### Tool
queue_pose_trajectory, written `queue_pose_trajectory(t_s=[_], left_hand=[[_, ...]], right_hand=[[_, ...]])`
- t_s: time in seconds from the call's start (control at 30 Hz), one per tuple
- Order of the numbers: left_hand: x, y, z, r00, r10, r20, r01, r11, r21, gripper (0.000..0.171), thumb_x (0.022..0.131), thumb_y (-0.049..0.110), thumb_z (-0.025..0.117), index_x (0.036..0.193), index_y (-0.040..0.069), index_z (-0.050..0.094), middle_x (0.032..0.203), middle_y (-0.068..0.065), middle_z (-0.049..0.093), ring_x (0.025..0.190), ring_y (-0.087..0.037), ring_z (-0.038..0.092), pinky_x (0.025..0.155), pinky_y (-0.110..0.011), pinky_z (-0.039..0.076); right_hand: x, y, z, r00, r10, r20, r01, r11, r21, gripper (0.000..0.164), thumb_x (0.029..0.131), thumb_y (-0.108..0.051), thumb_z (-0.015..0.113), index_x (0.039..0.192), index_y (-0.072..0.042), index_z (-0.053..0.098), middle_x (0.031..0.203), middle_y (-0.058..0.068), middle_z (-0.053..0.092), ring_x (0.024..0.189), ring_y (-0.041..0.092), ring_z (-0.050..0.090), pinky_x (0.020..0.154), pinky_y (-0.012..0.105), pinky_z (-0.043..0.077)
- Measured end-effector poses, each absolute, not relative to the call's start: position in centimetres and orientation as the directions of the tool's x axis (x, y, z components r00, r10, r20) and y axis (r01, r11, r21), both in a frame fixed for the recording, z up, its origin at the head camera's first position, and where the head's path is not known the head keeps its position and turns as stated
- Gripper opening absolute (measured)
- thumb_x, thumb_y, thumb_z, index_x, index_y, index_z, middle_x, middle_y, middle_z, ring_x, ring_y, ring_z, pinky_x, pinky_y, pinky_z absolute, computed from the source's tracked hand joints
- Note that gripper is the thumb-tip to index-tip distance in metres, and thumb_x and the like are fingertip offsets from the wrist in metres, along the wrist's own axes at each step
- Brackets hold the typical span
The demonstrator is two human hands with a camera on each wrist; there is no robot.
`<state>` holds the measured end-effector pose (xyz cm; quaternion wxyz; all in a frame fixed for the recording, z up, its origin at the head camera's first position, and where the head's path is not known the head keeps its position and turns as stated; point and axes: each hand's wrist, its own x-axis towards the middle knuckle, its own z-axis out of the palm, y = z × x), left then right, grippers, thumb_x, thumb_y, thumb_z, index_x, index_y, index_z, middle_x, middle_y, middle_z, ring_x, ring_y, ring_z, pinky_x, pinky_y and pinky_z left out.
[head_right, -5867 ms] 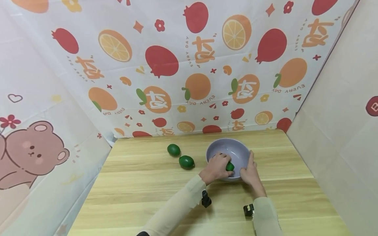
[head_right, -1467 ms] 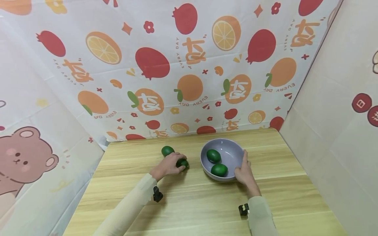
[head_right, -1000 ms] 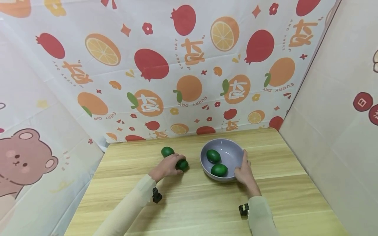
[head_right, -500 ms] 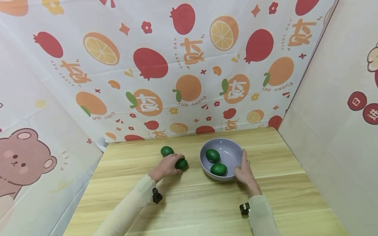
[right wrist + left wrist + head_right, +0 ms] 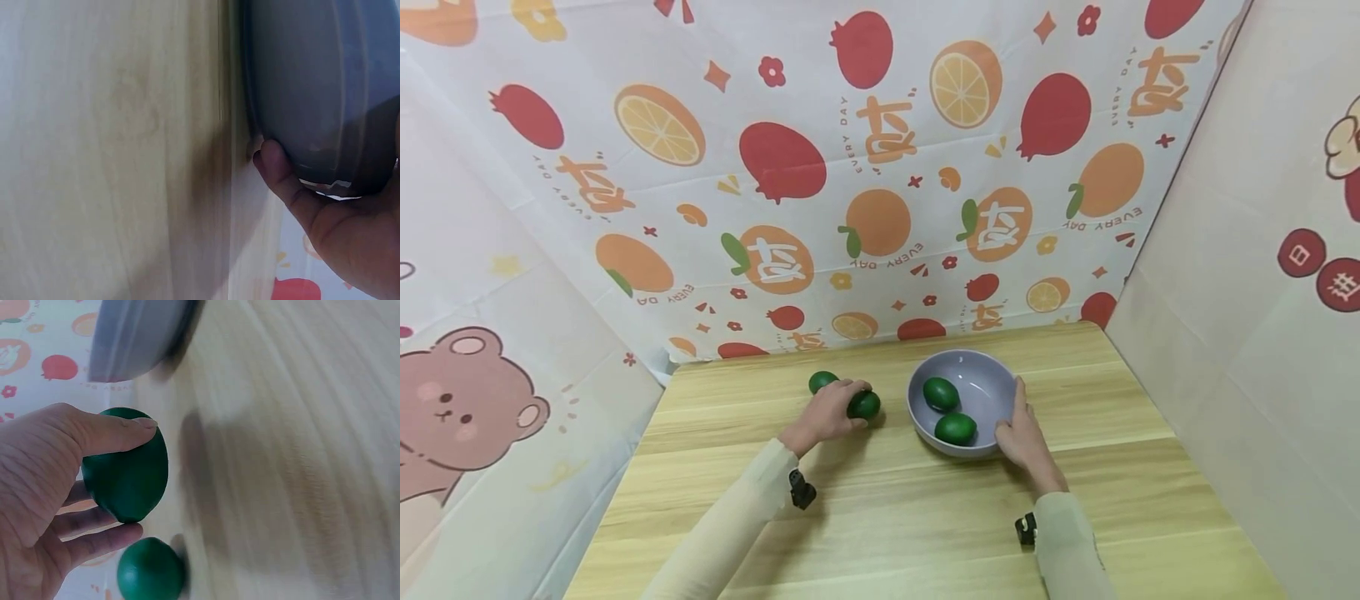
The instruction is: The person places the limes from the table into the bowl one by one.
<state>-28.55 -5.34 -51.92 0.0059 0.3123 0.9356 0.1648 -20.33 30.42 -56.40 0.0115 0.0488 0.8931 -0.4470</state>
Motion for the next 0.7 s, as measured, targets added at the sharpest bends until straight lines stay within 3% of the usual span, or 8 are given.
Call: queue_pose_trajectory(t_s=[0.3, 0.7], left_hand=[[-29.4, -4.7, -50.1, -0.805, 0.575, 0.143, 0.587, 0.742, 0.324, 0.054, 0.084, 0.022, 0.084, 0.132, 0.012, 0.061, 0.117, -0.013, 0.068, 0.100, -0.028, 0.066, 0.085, -0.046, 0.056], [-30.0, -2.7, -47.5, -0.792, 0.581, 0.190, 0.608, 0.718, 0.339, 0.060, 0.085, 0.030, 0.082, 0.138, 0.014, 0.059, 0.128, -0.011, 0.068, 0.110, -0.029, 0.067, 0.093, -0.046, 0.056]], right_hand=[[-20.2, 30.3, -56.4, -0.985, 0.140, -0.104, 0.167, 0.600, -0.782, 0.088, 0.095, -0.009, 0.042, 0.163, -0.014, -0.014, 0.171, 0.021, 0.000, 0.155, 0.048, 0.011, 0.124, 0.063, 0.016], [-19.9, 29.9, -57.0, -0.970, 0.227, -0.085, 0.204, 0.578, -0.790, 0.086, 0.096, -0.012, 0.044, 0.165, -0.025, -0.006, 0.169, 0.024, 0.014, 0.150, 0.053, 0.025, 0.119, 0.066, 0.026]])
